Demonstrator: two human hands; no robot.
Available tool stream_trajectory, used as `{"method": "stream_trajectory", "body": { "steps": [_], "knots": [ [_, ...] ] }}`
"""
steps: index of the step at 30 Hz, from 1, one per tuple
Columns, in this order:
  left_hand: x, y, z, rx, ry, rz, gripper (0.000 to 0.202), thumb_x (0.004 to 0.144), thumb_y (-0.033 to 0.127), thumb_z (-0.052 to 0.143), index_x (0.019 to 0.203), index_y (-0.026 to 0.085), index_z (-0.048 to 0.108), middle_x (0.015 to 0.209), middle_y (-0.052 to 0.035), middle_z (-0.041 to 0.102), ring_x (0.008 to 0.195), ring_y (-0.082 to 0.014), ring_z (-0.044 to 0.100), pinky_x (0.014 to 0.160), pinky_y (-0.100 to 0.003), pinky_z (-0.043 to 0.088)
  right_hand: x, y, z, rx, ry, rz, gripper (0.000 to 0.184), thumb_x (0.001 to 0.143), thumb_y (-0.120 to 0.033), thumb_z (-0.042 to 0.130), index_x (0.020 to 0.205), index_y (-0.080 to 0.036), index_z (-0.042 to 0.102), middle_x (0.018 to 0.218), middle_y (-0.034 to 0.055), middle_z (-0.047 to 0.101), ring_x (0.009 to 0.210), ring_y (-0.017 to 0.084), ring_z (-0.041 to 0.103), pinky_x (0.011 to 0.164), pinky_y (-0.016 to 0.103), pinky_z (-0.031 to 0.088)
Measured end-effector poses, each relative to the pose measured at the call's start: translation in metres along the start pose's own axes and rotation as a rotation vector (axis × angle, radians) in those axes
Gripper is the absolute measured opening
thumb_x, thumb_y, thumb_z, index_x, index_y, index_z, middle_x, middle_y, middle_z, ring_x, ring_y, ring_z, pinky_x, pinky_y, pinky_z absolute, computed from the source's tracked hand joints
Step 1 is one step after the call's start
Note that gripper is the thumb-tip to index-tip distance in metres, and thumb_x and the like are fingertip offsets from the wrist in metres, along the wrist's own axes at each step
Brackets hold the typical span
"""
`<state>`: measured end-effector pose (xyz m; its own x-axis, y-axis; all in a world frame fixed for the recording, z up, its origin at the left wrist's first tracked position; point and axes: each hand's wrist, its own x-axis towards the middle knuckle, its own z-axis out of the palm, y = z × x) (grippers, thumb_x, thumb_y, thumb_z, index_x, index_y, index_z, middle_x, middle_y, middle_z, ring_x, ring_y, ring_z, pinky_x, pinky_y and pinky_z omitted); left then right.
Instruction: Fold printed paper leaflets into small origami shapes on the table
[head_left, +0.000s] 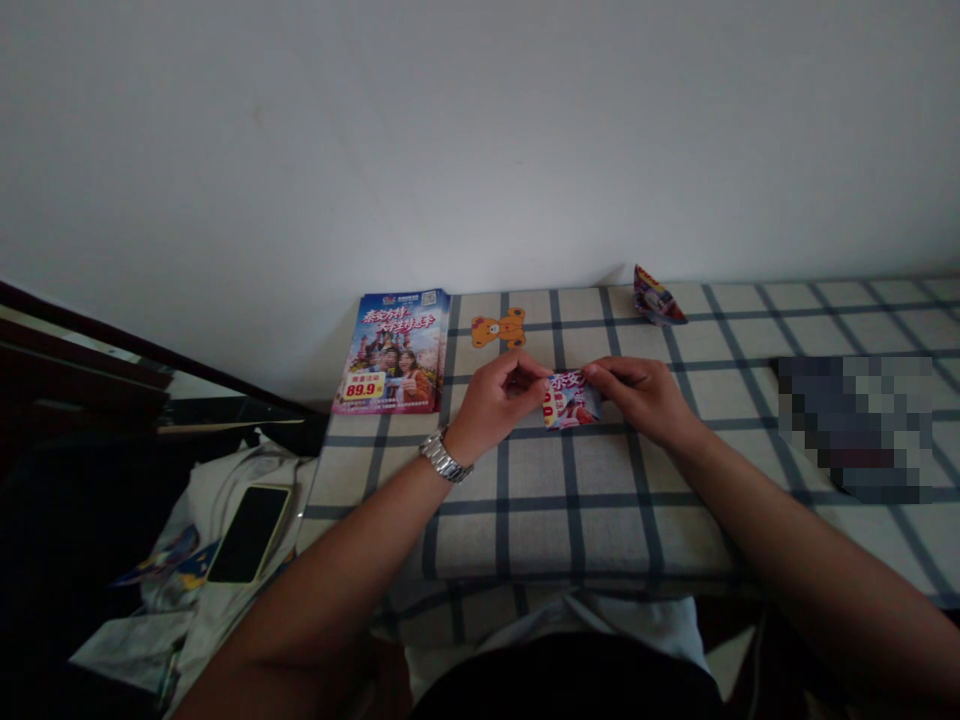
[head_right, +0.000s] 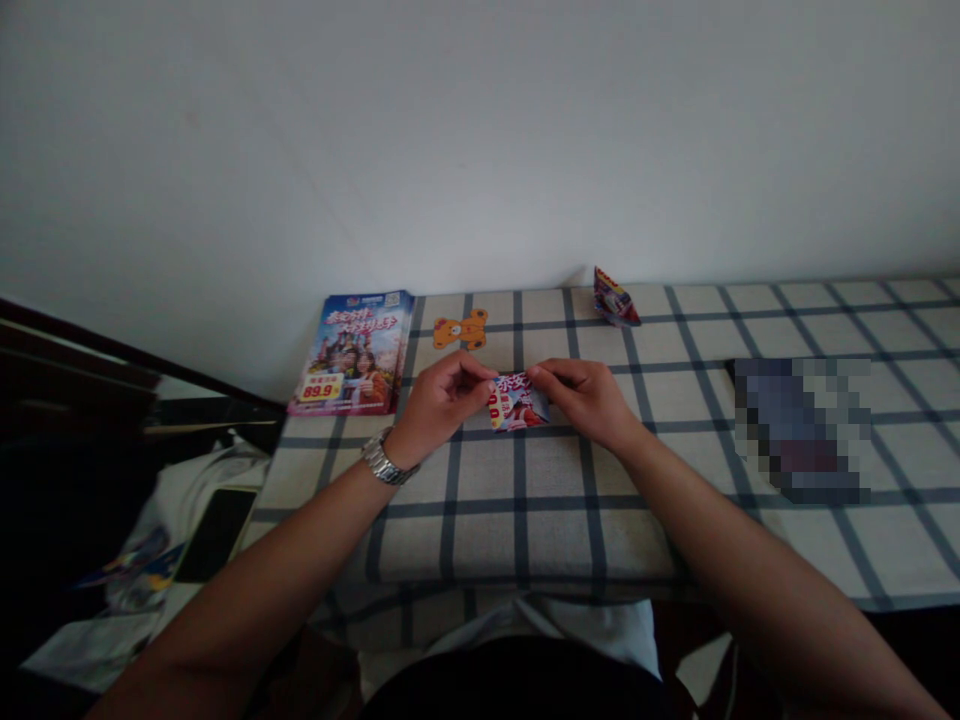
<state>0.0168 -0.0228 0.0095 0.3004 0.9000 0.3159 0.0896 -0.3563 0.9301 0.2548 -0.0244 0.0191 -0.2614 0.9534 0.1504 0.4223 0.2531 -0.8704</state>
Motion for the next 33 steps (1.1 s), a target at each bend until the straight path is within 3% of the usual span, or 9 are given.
{"method": "stream_trajectory", "body": {
  "steps": [4, 10, 19, 33],
  "knots": [
    [0.0, -0.0003, -0.0002, 0.004, 0.001, 0.001, 0.013, 0.092, 0.028, 0.076, 0.096, 0.018, 0.069, 0.093, -0.0036, 0.075, 0.081, -0.0119, 0.07, 0.072, -0.022, 0.057, 0.0019, 0.001, 0.0005, 0.044, -0.021, 0.023, 0.047, 0.098, -0.059, 0.06, 0.081, -0.018, 0.075, 0.072, 0.0031, 0.067, 0.066, 0.017, 0.057, 0.06, 0.029, 0.043],
    [0.0003, -0.0016, 0.0007, -0.009, 0.035, -0.001, 0.018, 0.093, 0.035, 0.076, 0.098, 0.018, 0.07, 0.093, -0.0043, 0.075, 0.082, -0.0125, 0.07, 0.073, -0.023, 0.058, 0.0046, -0.0025, 0.0028, 0.189, -0.026, 0.025, 0.035, 0.093, -0.054, 0.07, 0.101, -0.021, 0.079, 0.096, 0.0062, 0.079, 0.086, 0.022, 0.07, 0.077, 0.032, 0.055],
    [-0.0009, -0.0009, 0.0014, -0.053, 0.051, -0.026, 0.021, 0.092, 0.036, 0.077, 0.099, 0.018, 0.069, 0.095, -0.0045, 0.075, 0.083, -0.0133, 0.071, 0.075, -0.024, 0.059, 0.0003, 0.0061, 0.0078, 0.241, -0.16, 0.111, 0.035, 0.089, -0.053, 0.076, 0.098, -0.019, 0.077, 0.089, 0.0051, 0.078, 0.077, 0.022, 0.069, 0.066, 0.031, 0.054],
    [-0.0003, 0.001, 0.0015, -0.003, 0.019, -0.016, 0.023, 0.094, 0.039, 0.075, 0.099, 0.018, 0.068, 0.093, -0.0045, 0.075, 0.082, -0.0133, 0.071, 0.074, -0.025, 0.059, -0.0001, 0.0041, 0.0067, 0.114, -0.124, 0.089, 0.037, 0.092, -0.054, 0.071, 0.093, -0.017, 0.076, 0.08, 0.0043, 0.075, 0.068, 0.019, 0.065, 0.06, 0.03, 0.049]
  ]
}}
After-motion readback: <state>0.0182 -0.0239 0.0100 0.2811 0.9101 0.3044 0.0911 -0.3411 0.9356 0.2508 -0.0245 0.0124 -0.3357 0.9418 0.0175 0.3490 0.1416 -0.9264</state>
